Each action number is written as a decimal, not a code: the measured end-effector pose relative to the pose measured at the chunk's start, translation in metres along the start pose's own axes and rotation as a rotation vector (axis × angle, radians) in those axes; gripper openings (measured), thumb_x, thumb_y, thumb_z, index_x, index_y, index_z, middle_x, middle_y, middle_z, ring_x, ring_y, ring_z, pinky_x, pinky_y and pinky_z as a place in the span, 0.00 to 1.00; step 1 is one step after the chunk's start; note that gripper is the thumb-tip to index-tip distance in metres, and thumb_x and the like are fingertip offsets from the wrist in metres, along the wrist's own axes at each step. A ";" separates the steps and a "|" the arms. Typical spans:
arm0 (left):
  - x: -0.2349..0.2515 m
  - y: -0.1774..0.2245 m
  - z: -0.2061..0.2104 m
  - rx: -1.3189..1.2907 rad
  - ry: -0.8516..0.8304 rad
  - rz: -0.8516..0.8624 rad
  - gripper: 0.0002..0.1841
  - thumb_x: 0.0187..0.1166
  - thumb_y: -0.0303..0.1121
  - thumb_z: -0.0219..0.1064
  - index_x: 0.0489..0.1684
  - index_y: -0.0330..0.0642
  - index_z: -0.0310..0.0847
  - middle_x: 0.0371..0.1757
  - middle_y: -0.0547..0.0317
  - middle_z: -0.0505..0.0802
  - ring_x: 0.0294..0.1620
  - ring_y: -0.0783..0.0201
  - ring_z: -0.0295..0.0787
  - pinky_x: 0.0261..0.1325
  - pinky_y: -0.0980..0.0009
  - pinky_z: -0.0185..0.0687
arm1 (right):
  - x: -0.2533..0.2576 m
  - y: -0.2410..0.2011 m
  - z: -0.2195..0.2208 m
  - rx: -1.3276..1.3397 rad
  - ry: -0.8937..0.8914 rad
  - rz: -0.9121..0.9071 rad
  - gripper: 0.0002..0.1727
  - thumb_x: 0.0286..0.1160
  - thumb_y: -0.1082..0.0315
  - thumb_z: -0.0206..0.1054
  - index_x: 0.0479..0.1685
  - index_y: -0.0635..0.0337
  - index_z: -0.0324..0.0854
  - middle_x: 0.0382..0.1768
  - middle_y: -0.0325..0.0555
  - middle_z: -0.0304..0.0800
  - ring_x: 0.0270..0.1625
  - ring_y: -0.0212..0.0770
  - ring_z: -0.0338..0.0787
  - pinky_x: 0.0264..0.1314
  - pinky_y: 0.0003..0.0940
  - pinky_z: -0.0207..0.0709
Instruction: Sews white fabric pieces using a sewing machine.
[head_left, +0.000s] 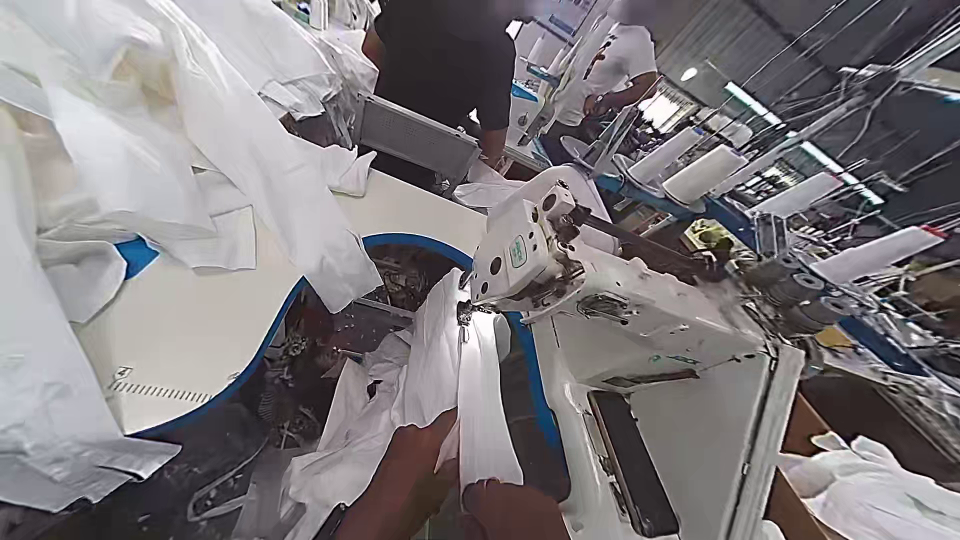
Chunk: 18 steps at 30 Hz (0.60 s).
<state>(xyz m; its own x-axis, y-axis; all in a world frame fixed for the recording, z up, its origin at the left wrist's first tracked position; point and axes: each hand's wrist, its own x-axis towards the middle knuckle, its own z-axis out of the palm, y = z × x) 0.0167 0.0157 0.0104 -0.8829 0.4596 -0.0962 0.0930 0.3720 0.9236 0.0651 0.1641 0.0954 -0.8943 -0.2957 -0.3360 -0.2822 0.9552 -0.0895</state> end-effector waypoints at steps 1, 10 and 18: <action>0.001 -0.001 -0.002 0.009 -0.016 -0.005 0.28 0.81 0.33 0.69 0.81 0.34 0.73 0.40 0.33 0.94 0.42 0.36 0.93 0.53 0.40 0.82 | 0.001 0.003 -0.001 0.008 -0.039 0.046 0.15 0.81 0.65 0.63 0.38 0.69 0.90 0.34 0.65 0.92 0.41 0.67 0.94 0.39 0.65 0.82; 0.000 -0.004 0.003 -0.015 -0.015 0.096 0.23 0.82 0.33 0.67 0.72 0.27 0.79 0.33 0.34 0.93 0.35 0.36 0.92 0.45 0.40 0.83 | 0.000 0.005 -0.023 -0.044 -0.076 0.059 0.16 0.81 0.64 0.63 0.40 0.70 0.89 0.34 0.65 0.92 0.41 0.67 0.94 0.39 0.64 0.82; -0.001 -0.005 0.007 0.047 0.052 0.147 0.23 0.82 0.32 0.66 0.73 0.29 0.80 0.23 0.37 0.90 0.25 0.38 0.89 0.36 0.42 0.81 | 0.007 0.015 -0.023 -0.023 -0.079 -0.005 0.15 0.79 0.64 0.64 0.35 0.69 0.88 0.29 0.63 0.90 0.37 0.65 0.93 0.35 0.61 0.80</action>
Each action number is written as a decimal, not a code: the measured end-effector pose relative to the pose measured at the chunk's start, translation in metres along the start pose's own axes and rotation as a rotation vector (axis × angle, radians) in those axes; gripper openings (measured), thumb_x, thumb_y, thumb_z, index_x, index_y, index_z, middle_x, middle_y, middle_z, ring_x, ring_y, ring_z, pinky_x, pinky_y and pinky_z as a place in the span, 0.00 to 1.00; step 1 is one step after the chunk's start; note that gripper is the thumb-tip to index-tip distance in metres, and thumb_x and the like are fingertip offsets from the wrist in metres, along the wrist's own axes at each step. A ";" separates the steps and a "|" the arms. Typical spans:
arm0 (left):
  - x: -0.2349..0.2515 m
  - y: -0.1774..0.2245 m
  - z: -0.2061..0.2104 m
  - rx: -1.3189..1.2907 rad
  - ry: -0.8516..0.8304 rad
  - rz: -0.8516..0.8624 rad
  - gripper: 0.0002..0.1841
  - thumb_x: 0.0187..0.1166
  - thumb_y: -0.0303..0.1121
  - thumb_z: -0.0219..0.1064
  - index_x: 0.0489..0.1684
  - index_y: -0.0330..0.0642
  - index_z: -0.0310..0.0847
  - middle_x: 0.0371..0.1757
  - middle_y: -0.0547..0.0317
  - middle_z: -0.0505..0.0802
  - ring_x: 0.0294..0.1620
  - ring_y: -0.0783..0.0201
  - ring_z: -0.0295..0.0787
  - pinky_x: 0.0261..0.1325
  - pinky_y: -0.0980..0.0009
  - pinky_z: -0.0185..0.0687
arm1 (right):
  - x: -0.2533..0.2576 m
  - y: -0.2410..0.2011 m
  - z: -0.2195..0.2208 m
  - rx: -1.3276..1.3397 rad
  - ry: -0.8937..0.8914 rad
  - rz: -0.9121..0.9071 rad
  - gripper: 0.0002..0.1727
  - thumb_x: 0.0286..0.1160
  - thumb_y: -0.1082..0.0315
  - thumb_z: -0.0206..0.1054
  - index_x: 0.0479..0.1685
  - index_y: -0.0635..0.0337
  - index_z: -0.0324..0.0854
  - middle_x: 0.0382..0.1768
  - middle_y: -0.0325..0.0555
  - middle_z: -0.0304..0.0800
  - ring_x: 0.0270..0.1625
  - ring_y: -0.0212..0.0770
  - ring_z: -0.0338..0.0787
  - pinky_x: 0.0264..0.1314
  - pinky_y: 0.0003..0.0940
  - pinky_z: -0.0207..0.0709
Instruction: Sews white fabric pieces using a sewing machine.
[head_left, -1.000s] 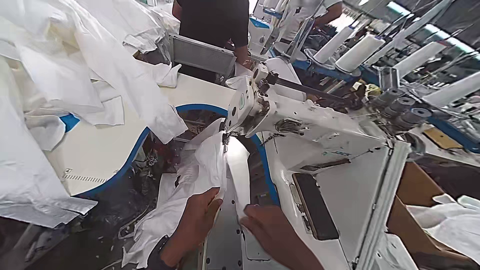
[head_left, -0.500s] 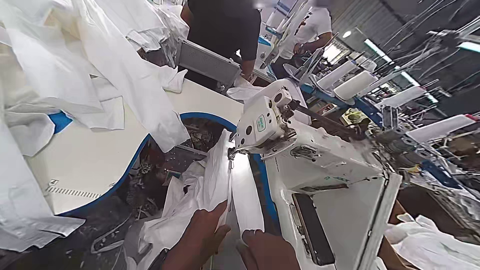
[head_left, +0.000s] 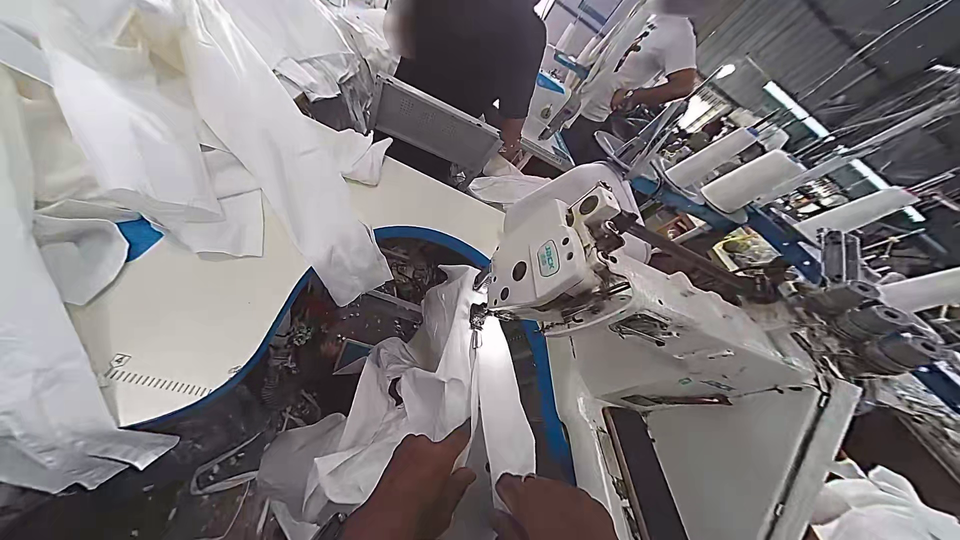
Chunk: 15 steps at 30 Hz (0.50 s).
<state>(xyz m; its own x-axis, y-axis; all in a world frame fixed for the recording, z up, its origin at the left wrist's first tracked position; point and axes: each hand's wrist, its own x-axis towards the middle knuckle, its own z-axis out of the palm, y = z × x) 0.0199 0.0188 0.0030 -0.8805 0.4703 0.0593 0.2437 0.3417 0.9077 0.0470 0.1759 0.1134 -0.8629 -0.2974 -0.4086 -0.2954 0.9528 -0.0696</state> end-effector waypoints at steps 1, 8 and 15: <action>-0.001 0.001 0.001 -0.007 0.004 -0.001 0.23 0.82 0.31 0.65 0.72 0.28 0.80 0.23 0.37 0.90 0.26 0.38 0.90 0.37 0.42 0.82 | -0.001 0.000 0.004 0.021 0.003 -0.025 0.14 0.78 0.65 0.65 0.35 0.69 0.88 0.28 0.62 0.90 0.37 0.65 0.93 0.35 0.61 0.81; 0.004 0.003 0.006 0.145 0.212 0.044 0.13 0.78 0.31 0.66 0.49 0.30 0.89 0.17 0.44 0.88 0.19 0.43 0.90 0.25 0.47 0.82 | -0.002 -0.010 0.009 -0.031 0.214 0.026 0.13 0.78 0.67 0.64 0.36 0.70 0.88 0.24 0.60 0.89 0.30 0.63 0.93 0.27 0.57 0.81; 0.006 -0.008 0.035 0.212 0.561 0.165 0.12 0.73 0.30 0.61 0.26 0.37 0.89 0.13 0.55 0.85 0.12 0.58 0.84 0.12 0.61 0.73 | 0.018 -0.029 0.031 -0.170 0.510 0.067 0.11 0.67 0.77 0.68 0.44 0.72 0.92 0.29 0.58 0.93 0.30 0.55 0.95 0.26 0.42 0.85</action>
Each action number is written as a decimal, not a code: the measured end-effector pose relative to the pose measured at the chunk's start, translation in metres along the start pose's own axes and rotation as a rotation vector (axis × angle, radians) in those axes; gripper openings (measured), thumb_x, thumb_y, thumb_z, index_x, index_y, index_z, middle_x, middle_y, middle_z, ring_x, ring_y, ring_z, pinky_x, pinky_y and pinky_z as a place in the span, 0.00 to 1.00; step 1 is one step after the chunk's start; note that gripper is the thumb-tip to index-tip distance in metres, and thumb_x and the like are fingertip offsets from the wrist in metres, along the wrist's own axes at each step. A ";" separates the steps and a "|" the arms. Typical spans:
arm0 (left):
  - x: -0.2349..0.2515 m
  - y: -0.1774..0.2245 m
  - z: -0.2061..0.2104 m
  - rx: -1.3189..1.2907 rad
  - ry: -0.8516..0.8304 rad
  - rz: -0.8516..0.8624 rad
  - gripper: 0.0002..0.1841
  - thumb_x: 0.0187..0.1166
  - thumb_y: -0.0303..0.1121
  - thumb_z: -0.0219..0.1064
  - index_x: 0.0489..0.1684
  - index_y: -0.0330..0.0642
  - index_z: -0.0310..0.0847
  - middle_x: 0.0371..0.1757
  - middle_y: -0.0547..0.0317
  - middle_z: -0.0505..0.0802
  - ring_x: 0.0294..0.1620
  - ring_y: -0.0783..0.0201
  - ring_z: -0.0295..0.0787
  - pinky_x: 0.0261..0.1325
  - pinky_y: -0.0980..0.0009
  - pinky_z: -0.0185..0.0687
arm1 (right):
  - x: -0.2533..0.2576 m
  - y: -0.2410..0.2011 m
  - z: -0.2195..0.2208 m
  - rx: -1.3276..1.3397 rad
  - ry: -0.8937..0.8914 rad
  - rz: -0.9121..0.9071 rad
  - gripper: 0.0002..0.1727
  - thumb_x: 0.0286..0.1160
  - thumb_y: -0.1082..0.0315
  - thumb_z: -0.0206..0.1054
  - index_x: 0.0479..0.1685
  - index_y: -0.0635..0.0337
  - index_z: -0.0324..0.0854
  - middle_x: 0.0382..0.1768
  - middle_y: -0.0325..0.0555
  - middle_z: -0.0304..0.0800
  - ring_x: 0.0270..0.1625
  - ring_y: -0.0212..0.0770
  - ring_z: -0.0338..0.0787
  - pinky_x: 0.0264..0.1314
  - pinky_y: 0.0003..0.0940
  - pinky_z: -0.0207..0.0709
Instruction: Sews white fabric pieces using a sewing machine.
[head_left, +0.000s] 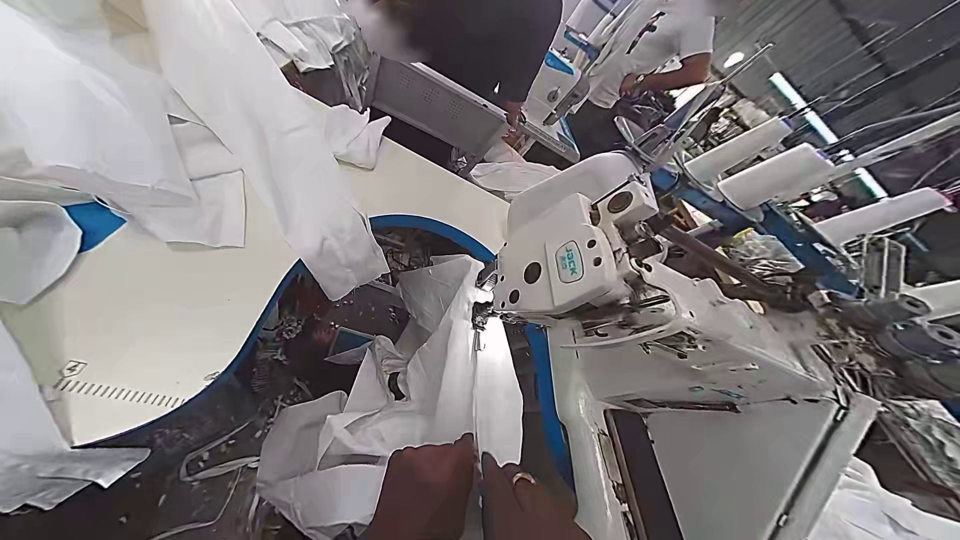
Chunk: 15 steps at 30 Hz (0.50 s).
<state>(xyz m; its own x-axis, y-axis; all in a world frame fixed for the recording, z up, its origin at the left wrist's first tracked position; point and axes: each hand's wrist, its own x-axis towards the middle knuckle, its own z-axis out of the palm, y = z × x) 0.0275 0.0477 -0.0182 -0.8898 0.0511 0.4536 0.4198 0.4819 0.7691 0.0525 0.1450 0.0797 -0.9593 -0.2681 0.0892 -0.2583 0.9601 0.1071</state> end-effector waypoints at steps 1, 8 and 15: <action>0.001 -0.001 0.000 -0.003 0.012 0.001 0.11 0.73 0.29 0.62 0.27 0.37 0.90 0.14 0.54 0.86 0.13 0.58 0.86 0.13 0.61 0.75 | 0.005 -0.001 0.004 -0.024 0.009 0.000 0.12 0.67 0.77 0.67 0.46 0.72 0.92 0.30 0.58 0.93 0.29 0.54 0.95 0.25 0.41 0.84; 0.019 -0.019 0.020 -0.110 0.134 -0.019 0.14 0.76 0.31 0.59 0.28 0.40 0.93 0.15 0.58 0.89 0.14 0.63 0.86 0.15 0.65 0.76 | 0.036 -0.002 0.020 -0.120 0.115 0.039 0.14 0.63 0.78 0.69 0.47 0.69 0.93 0.27 0.54 0.91 0.26 0.50 0.93 0.20 0.38 0.81; 0.035 -0.026 0.023 -0.234 0.044 -0.068 0.15 0.77 0.30 0.61 0.44 0.35 0.96 0.16 0.55 0.89 0.14 0.62 0.85 0.19 0.63 0.77 | 0.009 0.045 0.020 0.397 -0.163 0.120 0.12 0.70 0.69 0.69 0.27 0.71 0.84 0.17 0.53 0.82 0.21 0.51 0.84 0.25 0.49 0.75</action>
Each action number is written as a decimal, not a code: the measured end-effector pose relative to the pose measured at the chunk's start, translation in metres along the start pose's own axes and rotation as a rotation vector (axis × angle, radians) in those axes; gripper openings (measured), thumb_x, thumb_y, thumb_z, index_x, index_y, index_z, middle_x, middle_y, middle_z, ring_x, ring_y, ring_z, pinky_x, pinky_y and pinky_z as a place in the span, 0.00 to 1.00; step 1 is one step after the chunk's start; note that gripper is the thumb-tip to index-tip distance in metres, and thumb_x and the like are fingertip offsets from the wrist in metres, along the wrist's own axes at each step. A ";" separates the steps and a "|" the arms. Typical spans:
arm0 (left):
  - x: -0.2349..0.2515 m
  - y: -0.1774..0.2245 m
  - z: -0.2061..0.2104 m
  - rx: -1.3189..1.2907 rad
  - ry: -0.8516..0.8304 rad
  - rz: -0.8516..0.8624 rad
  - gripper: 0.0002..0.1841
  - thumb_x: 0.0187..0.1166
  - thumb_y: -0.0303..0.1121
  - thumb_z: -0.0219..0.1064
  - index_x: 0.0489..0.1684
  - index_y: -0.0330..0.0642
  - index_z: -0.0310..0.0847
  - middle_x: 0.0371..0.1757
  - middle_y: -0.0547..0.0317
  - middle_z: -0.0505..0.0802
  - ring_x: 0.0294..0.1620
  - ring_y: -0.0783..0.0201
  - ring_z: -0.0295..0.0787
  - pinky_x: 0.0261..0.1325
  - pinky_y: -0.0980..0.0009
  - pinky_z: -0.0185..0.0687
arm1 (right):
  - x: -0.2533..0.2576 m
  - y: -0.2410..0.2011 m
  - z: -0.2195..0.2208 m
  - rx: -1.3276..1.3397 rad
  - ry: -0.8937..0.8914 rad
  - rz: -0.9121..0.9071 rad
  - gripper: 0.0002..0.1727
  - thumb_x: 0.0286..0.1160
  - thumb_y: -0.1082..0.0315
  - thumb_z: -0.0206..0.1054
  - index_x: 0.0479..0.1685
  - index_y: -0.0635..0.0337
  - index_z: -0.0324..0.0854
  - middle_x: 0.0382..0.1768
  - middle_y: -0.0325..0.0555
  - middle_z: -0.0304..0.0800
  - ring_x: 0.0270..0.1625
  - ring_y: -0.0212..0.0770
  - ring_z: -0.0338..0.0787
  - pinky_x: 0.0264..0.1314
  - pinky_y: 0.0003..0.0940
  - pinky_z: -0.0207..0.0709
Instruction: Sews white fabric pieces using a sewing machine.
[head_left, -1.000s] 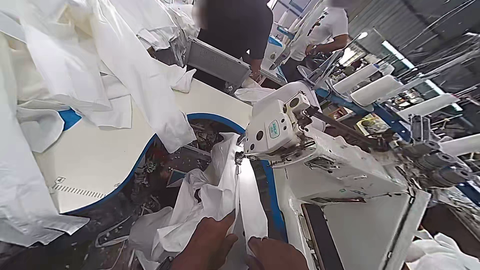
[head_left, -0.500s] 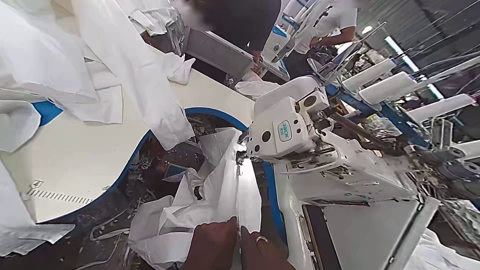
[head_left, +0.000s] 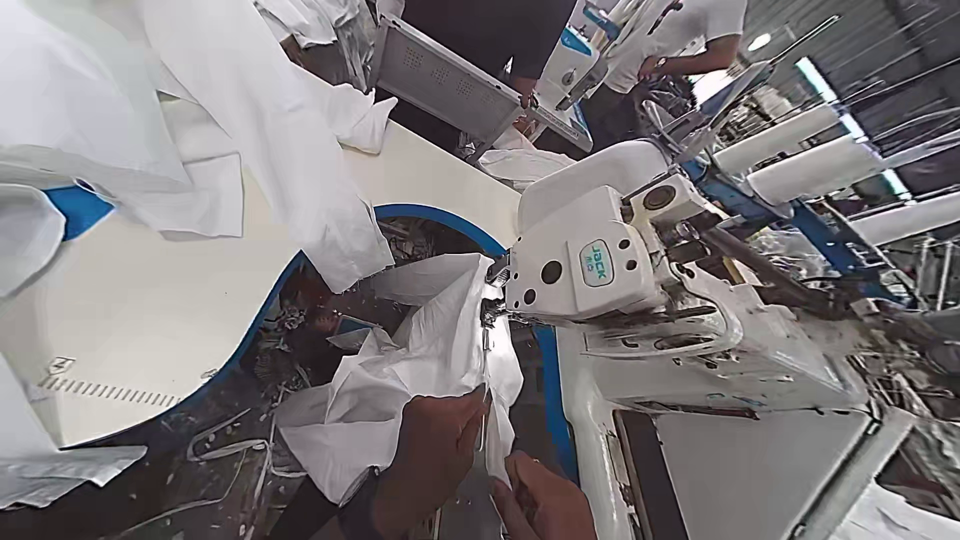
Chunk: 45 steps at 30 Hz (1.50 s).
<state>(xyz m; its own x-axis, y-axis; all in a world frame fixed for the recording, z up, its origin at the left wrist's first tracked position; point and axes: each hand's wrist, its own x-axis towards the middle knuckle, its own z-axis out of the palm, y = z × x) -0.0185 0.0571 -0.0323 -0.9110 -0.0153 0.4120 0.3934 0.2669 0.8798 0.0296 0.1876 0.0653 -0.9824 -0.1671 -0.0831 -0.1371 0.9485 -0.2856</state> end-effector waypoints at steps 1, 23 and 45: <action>-0.005 0.003 -0.004 0.000 -0.056 0.004 0.14 0.76 0.29 0.60 0.42 0.36 0.95 0.14 0.56 0.87 0.13 0.61 0.82 0.17 0.61 0.75 | -0.004 -0.003 -0.003 0.041 -0.008 -0.039 0.11 0.69 0.68 0.69 0.25 0.70 0.85 0.15 0.51 0.81 0.19 0.48 0.83 0.24 0.45 0.74; -0.046 0.017 -0.021 -0.057 -0.088 -0.004 0.14 0.80 0.29 0.61 0.43 0.31 0.94 0.20 0.51 0.92 0.17 0.62 0.87 0.25 0.63 0.83 | -0.005 0.045 0.005 0.158 0.005 -0.196 0.09 0.69 0.71 0.70 0.33 0.71 0.89 0.30 0.60 0.91 0.35 0.58 0.94 0.39 0.58 0.85; -0.012 0.007 -0.012 0.002 -0.102 -0.033 0.16 0.82 0.32 0.58 0.46 0.32 0.94 0.14 0.52 0.85 0.13 0.58 0.81 0.20 0.60 0.75 | 0.036 -0.002 0.033 -0.352 0.352 -0.137 0.09 0.65 0.70 0.66 0.31 0.66 0.89 0.17 0.50 0.88 0.24 0.54 0.92 0.30 0.51 0.80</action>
<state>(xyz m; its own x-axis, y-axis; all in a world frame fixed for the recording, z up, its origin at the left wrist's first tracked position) -0.0036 0.0477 -0.0285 -0.9312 0.0737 0.3570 0.3633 0.2694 0.8919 -0.0014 0.1712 0.0317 -0.9272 -0.2525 0.2766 -0.2418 0.9676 0.0725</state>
